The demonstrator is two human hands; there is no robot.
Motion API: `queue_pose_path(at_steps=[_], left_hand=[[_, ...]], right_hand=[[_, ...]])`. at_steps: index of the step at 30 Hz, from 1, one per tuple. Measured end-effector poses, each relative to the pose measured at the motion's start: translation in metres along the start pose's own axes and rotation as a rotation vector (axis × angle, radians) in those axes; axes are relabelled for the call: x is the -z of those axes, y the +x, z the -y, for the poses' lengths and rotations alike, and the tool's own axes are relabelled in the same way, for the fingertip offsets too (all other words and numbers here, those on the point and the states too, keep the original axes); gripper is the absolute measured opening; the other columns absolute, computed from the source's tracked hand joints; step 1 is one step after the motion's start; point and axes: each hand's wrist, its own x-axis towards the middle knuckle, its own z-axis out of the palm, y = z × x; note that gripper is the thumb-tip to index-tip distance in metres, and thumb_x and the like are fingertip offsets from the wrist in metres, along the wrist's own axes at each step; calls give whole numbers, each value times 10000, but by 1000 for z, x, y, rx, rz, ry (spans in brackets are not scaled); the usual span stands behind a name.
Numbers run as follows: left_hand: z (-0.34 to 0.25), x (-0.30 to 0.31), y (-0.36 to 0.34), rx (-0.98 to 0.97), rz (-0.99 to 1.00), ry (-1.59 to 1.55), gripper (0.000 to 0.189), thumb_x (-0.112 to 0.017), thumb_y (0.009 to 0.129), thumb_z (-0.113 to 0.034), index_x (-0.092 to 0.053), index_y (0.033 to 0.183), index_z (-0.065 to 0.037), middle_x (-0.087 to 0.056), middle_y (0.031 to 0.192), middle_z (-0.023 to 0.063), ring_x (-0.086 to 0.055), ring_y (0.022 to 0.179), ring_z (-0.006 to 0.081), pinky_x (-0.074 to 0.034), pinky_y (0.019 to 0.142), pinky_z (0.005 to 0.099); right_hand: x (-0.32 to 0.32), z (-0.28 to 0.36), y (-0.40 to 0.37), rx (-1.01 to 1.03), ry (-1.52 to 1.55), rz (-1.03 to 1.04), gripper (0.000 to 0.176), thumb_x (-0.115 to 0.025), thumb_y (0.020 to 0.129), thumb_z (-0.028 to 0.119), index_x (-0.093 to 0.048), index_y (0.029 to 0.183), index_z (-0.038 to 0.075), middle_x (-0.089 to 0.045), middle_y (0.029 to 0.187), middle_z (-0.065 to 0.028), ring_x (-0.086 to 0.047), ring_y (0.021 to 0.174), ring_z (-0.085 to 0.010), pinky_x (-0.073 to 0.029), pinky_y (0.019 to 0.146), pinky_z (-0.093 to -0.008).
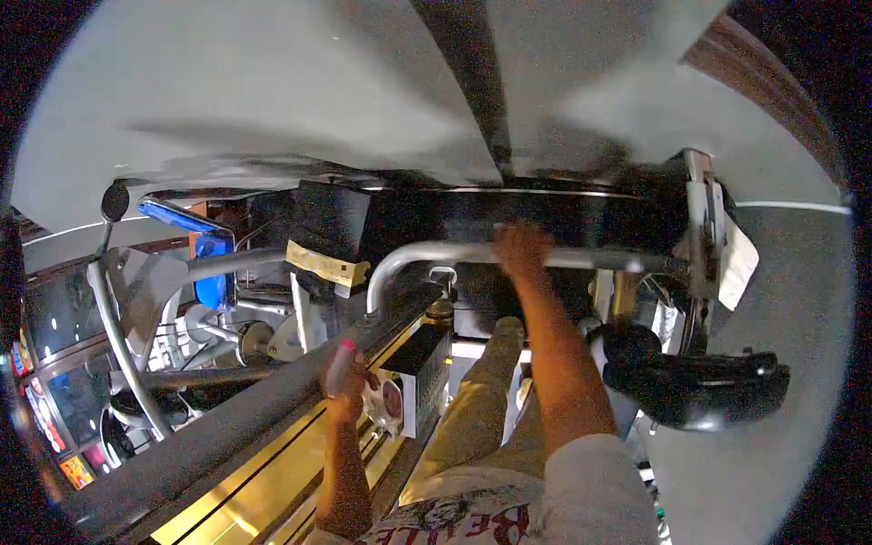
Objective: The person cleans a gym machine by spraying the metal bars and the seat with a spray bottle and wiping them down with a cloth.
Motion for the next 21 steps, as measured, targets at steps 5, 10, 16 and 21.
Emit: queue_pose_path(at_steps=[5,10,16,21], left_hand=[[-8,-9,-6,-74,-14,-53,206,-688,865,-191,-549,833,-42,-495,635,11,-537,505,129,-445,470,295],[-6,-8,-19,-175,12,23,192,-675,869,-161,-549,821,-25,-486,639,17,-545,503,137,-450,468,290],[4,-14,-41,-78,-6,98,227,-654,891,-219,-581,848,-9,-536,705,29,-543,511,151,-480,482,314],[53,0,-59,-107,123,-10,283,-664,879,-277,-588,916,-7,-565,692,33,-576,533,138,-465,474,291]], right_hand=[[30,-66,-17,-381,45,29,400,-448,977,362,-652,1113,47,-609,1182,-226,-590,1060,-421,-473,875,-543],[-36,0,-21,-67,182,-433,231,-593,854,247,-717,994,110,-638,1020,-192,-588,999,-391,-438,916,-506],[-40,132,-53,356,926,-166,220,-633,850,204,-665,987,34,-640,980,-196,-608,962,-369,-470,880,-492],[-92,105,-132,-231,1620,-154,371,-602,903,326,-597,1108,18,-634,1130,-157,-612,1025,-363,-464,951,-434]])
